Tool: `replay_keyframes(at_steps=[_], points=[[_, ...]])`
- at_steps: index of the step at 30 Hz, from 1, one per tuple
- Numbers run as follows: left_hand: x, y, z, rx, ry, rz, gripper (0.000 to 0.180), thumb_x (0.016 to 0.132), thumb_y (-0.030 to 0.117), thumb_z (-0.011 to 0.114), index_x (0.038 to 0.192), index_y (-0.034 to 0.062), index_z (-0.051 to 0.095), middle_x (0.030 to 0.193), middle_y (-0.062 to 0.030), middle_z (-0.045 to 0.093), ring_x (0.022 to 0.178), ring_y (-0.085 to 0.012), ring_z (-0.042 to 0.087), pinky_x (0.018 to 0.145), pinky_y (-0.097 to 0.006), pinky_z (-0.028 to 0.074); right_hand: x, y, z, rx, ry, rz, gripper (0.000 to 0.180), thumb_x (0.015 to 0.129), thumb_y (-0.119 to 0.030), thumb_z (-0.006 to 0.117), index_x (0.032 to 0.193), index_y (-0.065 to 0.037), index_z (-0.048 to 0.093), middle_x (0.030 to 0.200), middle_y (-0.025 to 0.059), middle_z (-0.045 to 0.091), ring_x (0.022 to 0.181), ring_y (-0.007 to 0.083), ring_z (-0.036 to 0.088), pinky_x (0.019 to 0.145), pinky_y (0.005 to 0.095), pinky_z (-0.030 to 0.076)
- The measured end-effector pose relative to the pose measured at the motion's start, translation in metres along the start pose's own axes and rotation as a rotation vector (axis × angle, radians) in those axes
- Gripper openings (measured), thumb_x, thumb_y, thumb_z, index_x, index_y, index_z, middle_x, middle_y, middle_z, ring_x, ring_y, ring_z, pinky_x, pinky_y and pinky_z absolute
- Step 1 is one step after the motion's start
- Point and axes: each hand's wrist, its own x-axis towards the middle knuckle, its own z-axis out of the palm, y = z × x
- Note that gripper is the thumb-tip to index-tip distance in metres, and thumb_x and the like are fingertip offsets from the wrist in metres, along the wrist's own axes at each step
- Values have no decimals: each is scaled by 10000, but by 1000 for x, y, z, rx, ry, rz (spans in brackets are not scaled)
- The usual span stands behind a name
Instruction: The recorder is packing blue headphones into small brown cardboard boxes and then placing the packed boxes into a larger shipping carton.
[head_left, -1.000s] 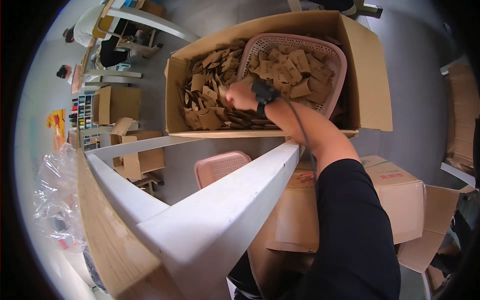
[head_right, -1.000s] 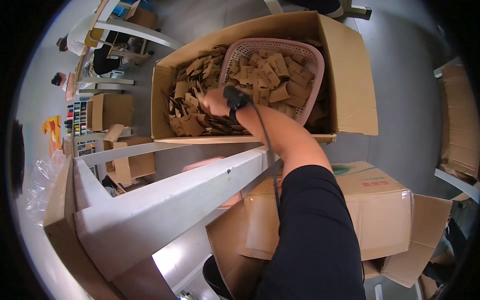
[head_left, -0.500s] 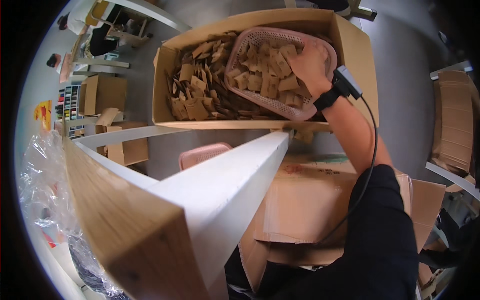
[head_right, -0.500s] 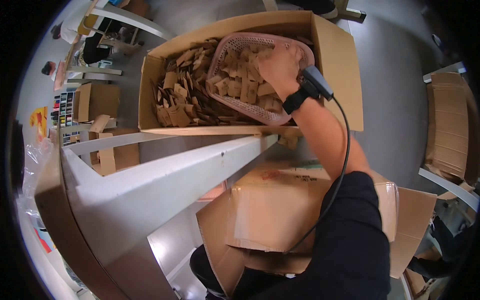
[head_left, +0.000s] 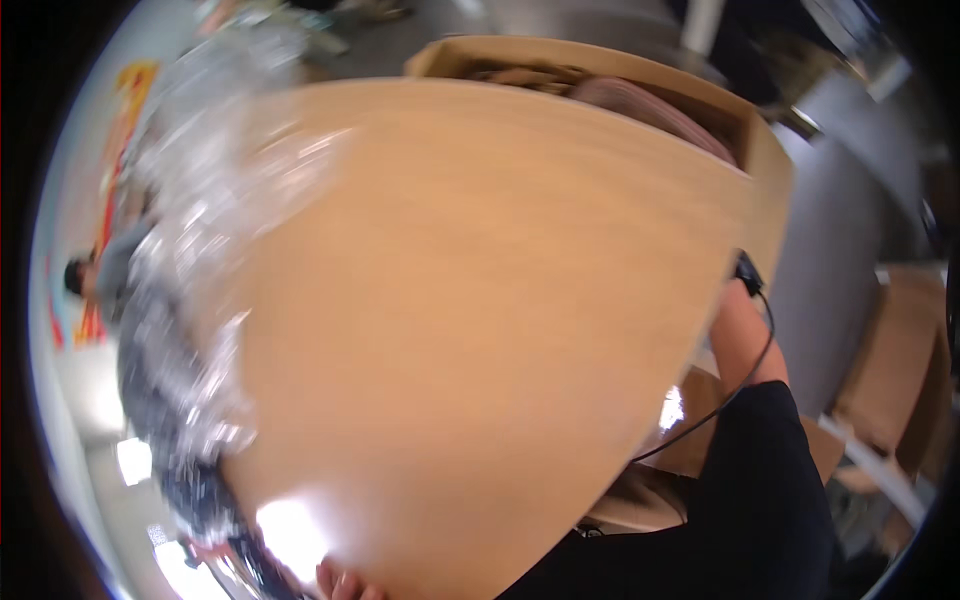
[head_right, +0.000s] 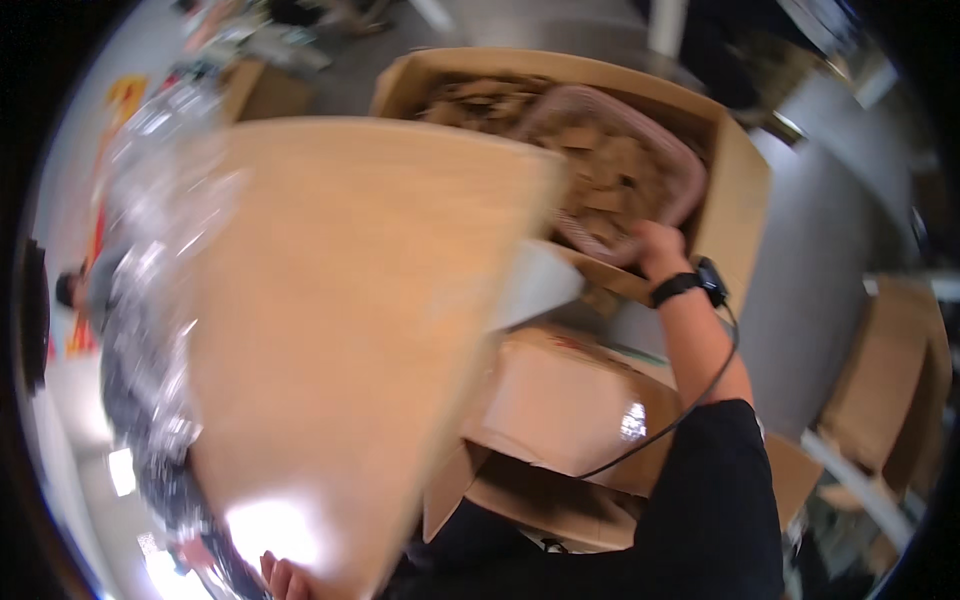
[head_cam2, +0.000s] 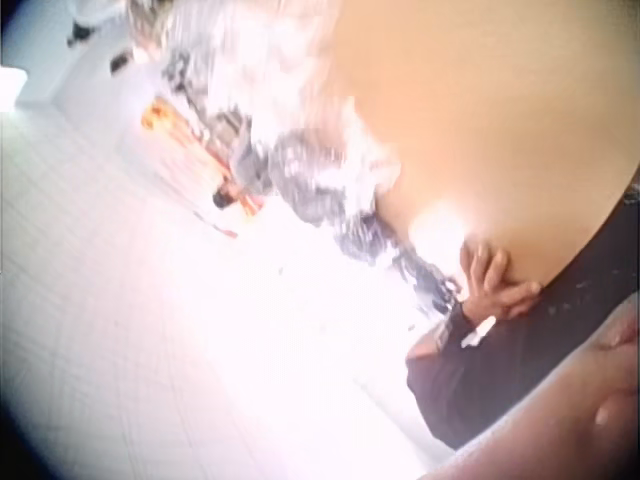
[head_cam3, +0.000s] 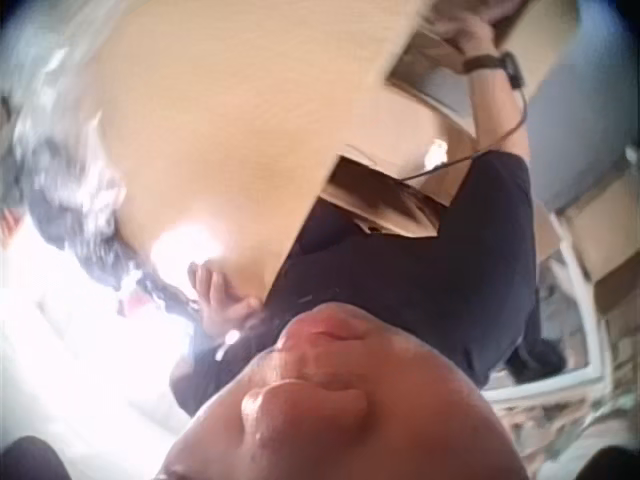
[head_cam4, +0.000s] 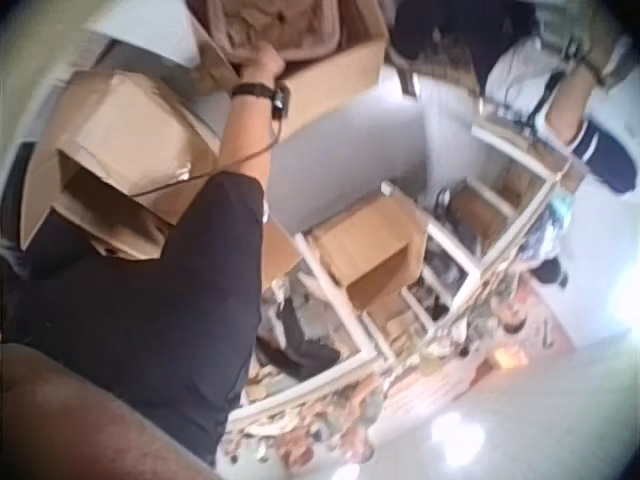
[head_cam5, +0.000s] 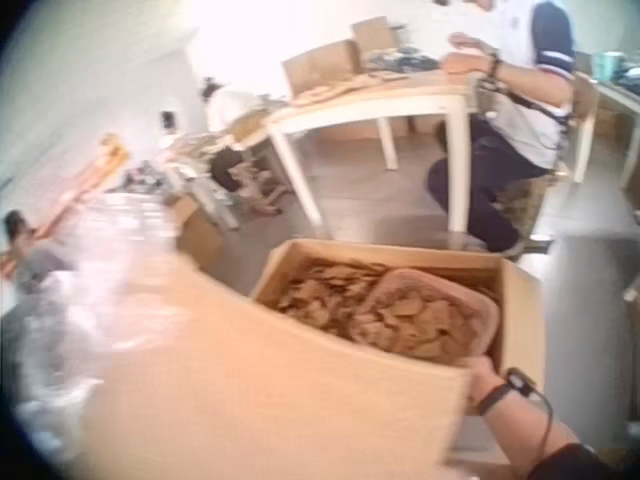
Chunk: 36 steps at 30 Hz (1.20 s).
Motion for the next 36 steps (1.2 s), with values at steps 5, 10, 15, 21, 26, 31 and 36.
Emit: replay_keyframes(at_steps=[5,10,15,21,26,31,36], points=[[2,3,-6,-114,-93,-127,544,849,538,512,1355,354,435,1465,-221,287,1348,-460,253,1039,-701,151,-25,-18,29,63,-229,57,196,740,-55,641,912,38,636,866,126,666,796,255,654,692,388,518],[3,5,-9,-162,-93,-134,534,775,508,613,1270,335,509,1449,-199,312,1335,-433,261,1023,-698,168,-43,-41,32,78,-308,48,236,768,-46,619,990,33,615,929,133,668,827,277,664,713,412,536],[7,2,-7,-179,-86,-114,479,788,499,602,1224,310,542,1448,-198,315,1321,-428,279,1019,-696,176,-63,-68,14,111,-354,13,280,795,-37,596,1068,27,595,991,140,670,857,299,675,733,435,555],[8,1,-13,-150,-109,-70,460,821,512,560,1211,269,538,1432,-229,328,1335,-449,254,1023,-687,185,-97,-110,7,88,-258,27,255,681,24,573,922,-54,543,815,58,523,712,227,568,616,415,532],[11,1,-11,-108,-74,-61,519,839,501,538,1289,250,480,1423,-261,339,1322,-472,275,1022,-686,194,-170,-169,-46,45,-27,-90,253,691,36,582,939,19,536,842,105,543,740,268,597,605,432,537],[15,-1,-7,-120,-62,-49,559,840,503,536,1328,244,450,1436,-262,330,1332,-477,263,1033,-673,188,-206,-175,-98,-37,10,-103,308,700,49,563,1003,74,518,911,151,557,767,291,614,634,451,548],[14,0,-9,-76,-48,-53,583,848,506,522,1366,252,442,1460,-252,311,1350,-465,250,1054,-642,176,-257,-221,-171,-14,-35,-202,278,694,85,539,968,121,523,895,186,557,798,351,623,666,494,549]])
